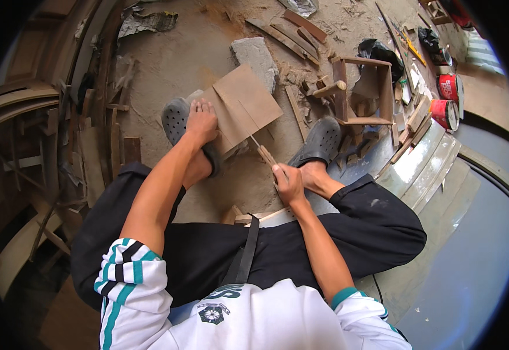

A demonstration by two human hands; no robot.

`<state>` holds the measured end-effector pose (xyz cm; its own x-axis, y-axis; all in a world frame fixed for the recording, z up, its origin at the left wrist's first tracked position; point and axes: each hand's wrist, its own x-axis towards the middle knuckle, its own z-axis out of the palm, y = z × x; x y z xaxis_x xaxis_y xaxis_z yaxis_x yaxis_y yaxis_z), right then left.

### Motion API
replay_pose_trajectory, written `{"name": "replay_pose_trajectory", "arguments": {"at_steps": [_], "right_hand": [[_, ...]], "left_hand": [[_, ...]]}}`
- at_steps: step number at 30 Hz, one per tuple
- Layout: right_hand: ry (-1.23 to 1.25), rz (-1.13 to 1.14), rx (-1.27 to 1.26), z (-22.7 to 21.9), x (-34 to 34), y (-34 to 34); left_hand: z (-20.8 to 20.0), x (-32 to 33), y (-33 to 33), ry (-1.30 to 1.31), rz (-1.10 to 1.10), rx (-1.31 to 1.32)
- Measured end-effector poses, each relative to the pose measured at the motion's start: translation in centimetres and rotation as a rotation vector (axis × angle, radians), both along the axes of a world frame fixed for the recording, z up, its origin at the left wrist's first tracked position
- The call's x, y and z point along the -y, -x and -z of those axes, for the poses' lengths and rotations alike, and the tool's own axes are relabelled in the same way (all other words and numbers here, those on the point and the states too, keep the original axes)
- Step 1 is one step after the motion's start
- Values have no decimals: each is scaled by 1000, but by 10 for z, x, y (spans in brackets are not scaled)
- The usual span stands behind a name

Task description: The person sits on the floor and uses a hand saw to cut a small rectangular piece of wood. They hold the wood with their left hand and saw with their right hand, making several cuts along a marked line.

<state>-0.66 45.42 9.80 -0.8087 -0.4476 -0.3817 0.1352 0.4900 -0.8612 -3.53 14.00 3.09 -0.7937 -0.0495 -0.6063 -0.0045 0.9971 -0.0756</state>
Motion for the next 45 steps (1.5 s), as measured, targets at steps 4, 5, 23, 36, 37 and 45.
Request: {"name": "replay_pose_trajectory", "arguments": {"at_steps": [4,5,23,36,37,45], "right_hand": [[3,6,-26,-17,18,-9],[-1,0,-32,-27,23,-8],[-15,-3,-1,-44,-3,-16],[-19,-21,45,-47,-7,-15],[-4,-24,37,-41,-4,-11],[8,10,-36,12,66,24]], "left_hand": [[0,2,-1,18,15,17],[-3,4,0,24,9,12],[-8,-3,-1,67,43,25],[-1,-1,-7,41,6,-5],[-1,-1,-8,40,-1,-9],[-5,-3,-1,15,8,-20]]}}
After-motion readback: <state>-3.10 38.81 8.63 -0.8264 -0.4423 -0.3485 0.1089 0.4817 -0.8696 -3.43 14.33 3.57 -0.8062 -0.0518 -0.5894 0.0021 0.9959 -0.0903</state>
